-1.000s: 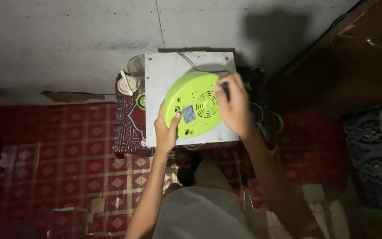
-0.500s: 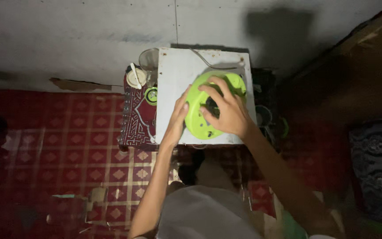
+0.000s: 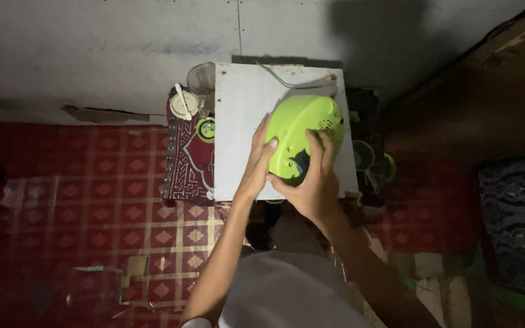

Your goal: The person removes the lid from a blender jar, lifts the jar off the motor base, and flips the base over. They then use a screwdriver to unscrew the screws on the underside of the base, working on the screws one at a time.

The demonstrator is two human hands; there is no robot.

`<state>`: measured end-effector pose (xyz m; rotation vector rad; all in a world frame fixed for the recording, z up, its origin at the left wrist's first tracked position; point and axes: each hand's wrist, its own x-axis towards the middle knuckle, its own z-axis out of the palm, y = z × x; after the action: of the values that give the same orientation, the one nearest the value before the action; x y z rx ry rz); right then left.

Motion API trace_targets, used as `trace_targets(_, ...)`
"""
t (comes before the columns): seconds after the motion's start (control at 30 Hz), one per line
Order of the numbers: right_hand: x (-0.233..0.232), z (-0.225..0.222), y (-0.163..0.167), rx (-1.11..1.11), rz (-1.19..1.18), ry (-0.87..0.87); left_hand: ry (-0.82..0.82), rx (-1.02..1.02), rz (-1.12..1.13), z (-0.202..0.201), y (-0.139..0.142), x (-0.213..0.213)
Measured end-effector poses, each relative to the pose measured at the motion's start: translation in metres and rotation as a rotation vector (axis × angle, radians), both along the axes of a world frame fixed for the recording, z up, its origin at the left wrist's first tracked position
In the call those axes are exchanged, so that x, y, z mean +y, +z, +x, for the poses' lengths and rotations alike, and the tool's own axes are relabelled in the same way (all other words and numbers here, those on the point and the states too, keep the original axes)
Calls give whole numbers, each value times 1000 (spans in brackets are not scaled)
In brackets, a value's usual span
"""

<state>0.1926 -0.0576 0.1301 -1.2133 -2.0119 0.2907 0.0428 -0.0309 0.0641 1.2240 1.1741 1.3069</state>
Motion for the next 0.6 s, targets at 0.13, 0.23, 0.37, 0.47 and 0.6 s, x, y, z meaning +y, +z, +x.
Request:
trace_targets(0.13,-4,-4,-8,50,30,5,-39,6,-54,-7,-1,8)
trace_targets(0.23,-5,-6,-10,32,23,1,-37,32,-6,-4,4,18)
trace_targets(0.37,-10,-12,-6,87,11,-104,-43,21,73,0,14,30)
trace_targets(0.47,-7,-15,-2,106,18,-130,-60,45,71,-1,16,31)
trace_targets(0.6,2,-13,3,125,-19,-84,-27,-20,24,-4,10,34)
